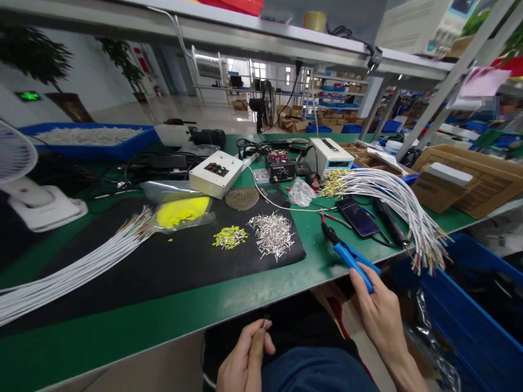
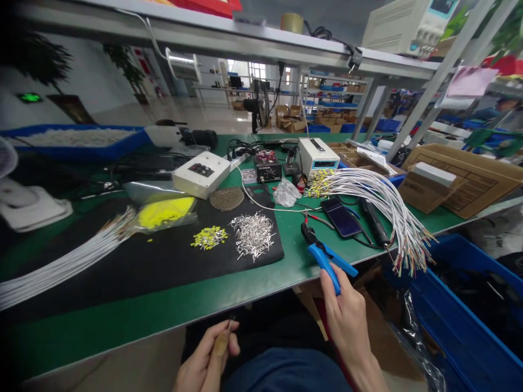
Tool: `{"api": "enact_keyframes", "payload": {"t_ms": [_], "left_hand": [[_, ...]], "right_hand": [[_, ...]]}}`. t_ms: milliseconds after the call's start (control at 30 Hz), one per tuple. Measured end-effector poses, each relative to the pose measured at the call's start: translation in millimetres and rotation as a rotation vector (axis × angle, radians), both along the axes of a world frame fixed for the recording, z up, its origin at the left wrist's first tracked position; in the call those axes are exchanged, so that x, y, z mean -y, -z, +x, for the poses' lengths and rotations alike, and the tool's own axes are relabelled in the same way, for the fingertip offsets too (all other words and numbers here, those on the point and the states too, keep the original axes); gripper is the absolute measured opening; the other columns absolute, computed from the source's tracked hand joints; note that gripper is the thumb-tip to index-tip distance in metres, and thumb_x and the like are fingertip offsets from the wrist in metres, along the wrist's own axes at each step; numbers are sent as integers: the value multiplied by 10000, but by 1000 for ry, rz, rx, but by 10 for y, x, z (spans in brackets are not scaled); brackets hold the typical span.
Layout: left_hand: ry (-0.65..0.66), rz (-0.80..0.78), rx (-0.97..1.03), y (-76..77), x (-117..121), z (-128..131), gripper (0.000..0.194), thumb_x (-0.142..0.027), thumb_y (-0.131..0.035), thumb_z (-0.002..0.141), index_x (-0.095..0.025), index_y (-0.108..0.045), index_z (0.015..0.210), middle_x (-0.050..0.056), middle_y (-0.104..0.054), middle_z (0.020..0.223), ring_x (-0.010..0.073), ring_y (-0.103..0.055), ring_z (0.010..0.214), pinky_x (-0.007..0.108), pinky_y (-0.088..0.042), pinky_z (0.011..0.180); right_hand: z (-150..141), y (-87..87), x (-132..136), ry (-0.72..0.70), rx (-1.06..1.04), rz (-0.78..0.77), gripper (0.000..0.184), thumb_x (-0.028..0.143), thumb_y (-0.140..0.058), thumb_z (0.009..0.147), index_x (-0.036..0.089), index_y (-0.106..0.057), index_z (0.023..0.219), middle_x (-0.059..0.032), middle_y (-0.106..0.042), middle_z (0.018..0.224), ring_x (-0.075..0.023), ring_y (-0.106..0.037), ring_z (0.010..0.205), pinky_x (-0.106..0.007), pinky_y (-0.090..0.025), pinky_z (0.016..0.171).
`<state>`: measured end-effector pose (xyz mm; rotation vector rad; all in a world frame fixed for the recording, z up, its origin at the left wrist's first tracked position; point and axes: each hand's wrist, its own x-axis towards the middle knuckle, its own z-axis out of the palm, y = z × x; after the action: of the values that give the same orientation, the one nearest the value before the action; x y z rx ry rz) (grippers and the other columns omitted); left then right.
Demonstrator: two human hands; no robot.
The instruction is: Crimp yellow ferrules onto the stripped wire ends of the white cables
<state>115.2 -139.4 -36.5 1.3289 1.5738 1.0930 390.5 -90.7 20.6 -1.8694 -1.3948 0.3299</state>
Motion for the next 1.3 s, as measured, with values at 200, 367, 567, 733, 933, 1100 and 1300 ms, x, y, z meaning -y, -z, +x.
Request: {"api": "enact_keyframes", "payload": {"t_ms": [200,367,567,733,933,1100,1300], "left_hand": [[210,60,55,-163,70,46,303,-391,-403,1102,-235,-662,1083,27,-688,814,172,-682,788,253,-516,822],[173,63,51,-228,131,59,283,-342,-391,1110,-223,-648,1091,19,-682,786,160,-667,754,246,-490,778],[169,50,60,-217,126,35,299,-393,-394,1110,-240,-651,1115,10,-667,786,154,-652,735,242,-479,755],[84,-9,65,-143,96,33,372,-508,-430,1072,-229,-672,1120,12,-661,751,163,-628,656,240,-506,689],[20,-25,29,-66,51,32,462,-596,-448,1034,-227,-710,1131,26,-690,785,179,-691,736,234,-552,757],[152,-11,-81,-20,23,-2,453,-595,-467,1027,-238,-729,1122,56,-746,896,209,-755,926,241,-580,832],[213,21,-114,20,31,26,412,-552,-459,1044,-251,-732,1113,49,-760,930,207,-758,1034,241,-579,921]], "right_hand": [[-234,76,-132,-45,109,8,549,631,-488,1000,194,-705,1252,-74,-748,789,-258,-689,635,-323,-464,628],[-392,143,-416,-24,283,-11,567,601,-447,1013,163,-713,1255,-133,-724,734,-346,-686,645,-361,-372,605],[-578,139,-701,-90,434,-55,511,538,-465,1040,161,-696,1295,-147,-742,731,-320,-690,626,-327,-315,578],[-524,76,-801,-275,448,-81,462,564,-591,990,224,-707,1281,-48,-769,783,-238,-724,698,-289,-435,604],[-95,-185,-1053,-97,478,-84,405,468,-426,1102,181,-666,1256,-67,-745,1019,-207,-709,933,-366,-545,865],[154,-281,-1572,-124,563,-316,326,465,-638,1016,159,-695,1114,-66,-726,1078,-219,-710,963,-447,-584,898],[213,-270,-1854,-155,570,-437,309,411,-672,1005,150,-683,1169,-83,-715,1146,-224,-710,990,-435,-599,885]]}}
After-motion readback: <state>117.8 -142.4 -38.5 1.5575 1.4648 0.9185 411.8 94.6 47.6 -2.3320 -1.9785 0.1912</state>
